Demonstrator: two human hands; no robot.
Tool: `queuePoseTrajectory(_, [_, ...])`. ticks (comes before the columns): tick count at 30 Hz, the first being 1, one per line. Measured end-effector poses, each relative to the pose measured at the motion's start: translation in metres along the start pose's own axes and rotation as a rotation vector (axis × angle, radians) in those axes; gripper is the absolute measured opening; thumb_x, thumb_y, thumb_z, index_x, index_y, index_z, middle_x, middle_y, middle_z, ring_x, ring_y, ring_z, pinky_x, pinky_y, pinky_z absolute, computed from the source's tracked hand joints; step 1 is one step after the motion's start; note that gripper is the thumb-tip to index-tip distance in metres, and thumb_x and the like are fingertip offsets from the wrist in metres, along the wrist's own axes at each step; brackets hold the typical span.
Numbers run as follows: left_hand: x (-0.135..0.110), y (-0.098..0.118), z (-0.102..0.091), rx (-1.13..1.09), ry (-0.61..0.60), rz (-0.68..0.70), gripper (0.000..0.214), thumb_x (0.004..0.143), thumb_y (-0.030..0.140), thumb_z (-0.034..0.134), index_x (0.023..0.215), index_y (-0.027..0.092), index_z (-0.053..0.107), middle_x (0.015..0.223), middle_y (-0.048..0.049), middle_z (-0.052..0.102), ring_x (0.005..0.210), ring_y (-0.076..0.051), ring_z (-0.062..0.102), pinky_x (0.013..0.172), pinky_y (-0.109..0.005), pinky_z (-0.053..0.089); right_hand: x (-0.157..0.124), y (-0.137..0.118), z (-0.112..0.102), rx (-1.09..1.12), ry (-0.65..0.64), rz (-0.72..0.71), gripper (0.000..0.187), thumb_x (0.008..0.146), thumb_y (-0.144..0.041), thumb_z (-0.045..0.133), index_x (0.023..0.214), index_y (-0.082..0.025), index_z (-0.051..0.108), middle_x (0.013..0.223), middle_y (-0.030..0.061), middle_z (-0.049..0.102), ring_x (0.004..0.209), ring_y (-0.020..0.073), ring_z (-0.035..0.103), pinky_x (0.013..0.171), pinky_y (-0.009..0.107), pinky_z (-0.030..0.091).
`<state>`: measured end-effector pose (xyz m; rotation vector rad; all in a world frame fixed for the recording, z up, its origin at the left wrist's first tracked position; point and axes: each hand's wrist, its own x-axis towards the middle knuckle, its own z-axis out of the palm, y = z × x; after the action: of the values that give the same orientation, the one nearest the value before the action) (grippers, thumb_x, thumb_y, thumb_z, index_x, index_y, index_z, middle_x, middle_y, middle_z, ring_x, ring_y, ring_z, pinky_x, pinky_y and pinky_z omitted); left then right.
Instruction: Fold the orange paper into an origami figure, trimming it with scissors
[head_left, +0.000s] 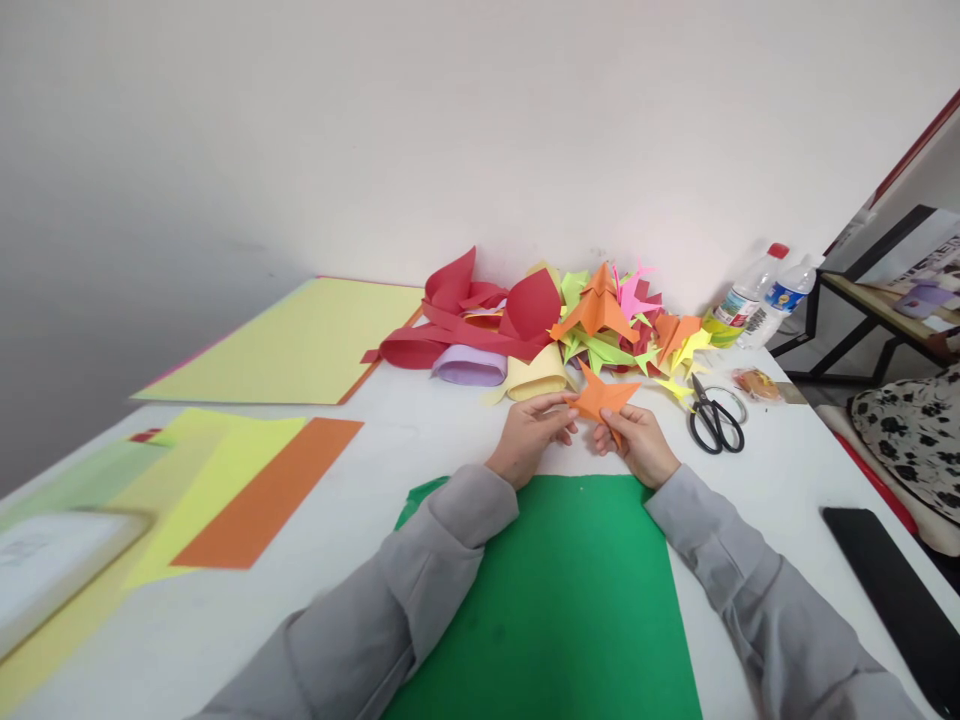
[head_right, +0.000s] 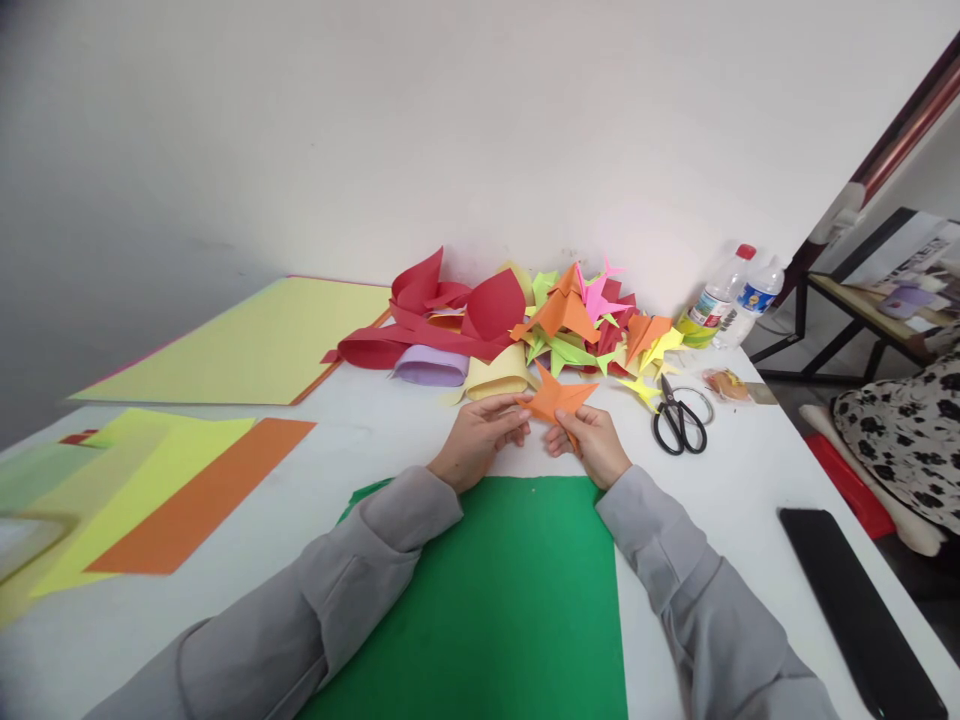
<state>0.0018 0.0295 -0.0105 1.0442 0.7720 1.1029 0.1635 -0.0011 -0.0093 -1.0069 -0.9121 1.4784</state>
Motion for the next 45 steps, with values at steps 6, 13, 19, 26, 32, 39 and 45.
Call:
queuePoseTrajectory(6, [-0.0036,-0.0011,0.0036,0.151,-0.065,0.077,0.028,0.055,0.030,0.079,0.073,0.012,0.066,0.074,-0.0023,0.064,0.050,-0.008,0.053,0.047,-0.023,0.046,0.0005,0.0007,-0.0002,0.008,0.012,-0.004,0.032,0.063,-0.039,0.077,0.060,-0.013,0.060,0.053,0.0043,0.066,0.044,0.0119,0.059,0.044,0.022,0.050])
queuePoseTrajectory(13, [-0.0046,-0.0038,0.0055,0.266,-0.080,0.149,0.024,0.059,0.032,0.076,0.069,0.014,0.065,0.071,-0.0018,0.061,0.053,-0.010,0.056,0.047,-0.023,0.049,-0.0001,0.0033,-0.0004,-0.055,-0.022,-0.041,0.032,0.064,-0.042,0.076,0.062,-0.013,0.062,0.056,0.0055,0.068,0.046,0.0123,0.061,0.046,0.023,0.052])
queuePoseTrajectory(19, [-0.0039,-0.0056,0.0043,0.322,-0.035,0.224,0.019,0.059,0.031,0.076,0.066,0.014,0.071,0.072,-0.0032,0.061,0.055,-0.011,0.056,0.045,-0.023,0.049,-0.0014,0.0009,0.0019,-0.020,-0.012,-0.061,0.031,0.062,-0.041,0.077,0.062,-0.013,0.063,0.057,0.0043,0.068,0.048,0.0131,0.061,0.047,0.025,0.051])
queuePoseTrajectory(26, [-0.0034,-0.0056,0.0022,0.347,-0.027,0.230,0.022,0.058,0.035,0.077,0.063,0.015,0.071,0.068,-0.0038,0.062,0.053,-0.011,0.055,0.045,-0.023,0.050,0.0007,0.0043,-0.0017,-0.051,0.009,-0.103,0.021,0.056,-0.029,0.081,0.064,-0.013,0.069,0.055,0.0032,0.067,0.050,0.0132,0.061,0.054,0.027,0.053])
queuePoseTrajectory(32, [-0.0027,-0.0001,-0.0014,0.312,-0.066,0.165,0.024,0.055,0.033,0.079,0.068,0.015,0.072,0.072,-0.0041,0.067,0.052,-0.010,0.055,0.047,-0.023,0.051,0.0006,0.0025,-0.0033,-0.044,0.039,-0.076,0.019,0.055,-0.024,0.081,0.062,-0.013,0.068,0.051,0.0025,0.065,0.043,0.0117,0.056,0.042,0.023,0.046])
queuePoseTrajectory(39, [-0.0011,0.0016,-0.0016,0.120,-0.038,0.059,0.048,0.054,0.032,0.080,0.095,0.010,0.069,0.064,-0.0033,0.067,0.052,-0.013,0.059,0.051,-0.028,0.053,-0.0012,-0.0002,0.0025,0.050,0.089,-0.075,0.022,0.051,-0.021,0.082,0.065,-0.013,0.068,0.058,0.0022,0.067,0.045,0.0109,0.056,0.044,0.023,0.047])
queuePoseTrajectory(45, [0.0000,-0.0006,-0.0014,0.060,-0.056,0.053,0.030,0.059,0.033,0.078,0.075,0.011,0.066,0.070,-0.0047,0.068,0.058,-0.014,0.062,0.055,-0.029,0.056,-0.0039,0.0013,0.0039,-0.049,0.048,-0.094,0.024,0.054,-0.025,0.081,0.071,-0.013,0.071,0.063,0.0048,0.070,0.049,0.0132,0.059,0.046,0.025,0.047])
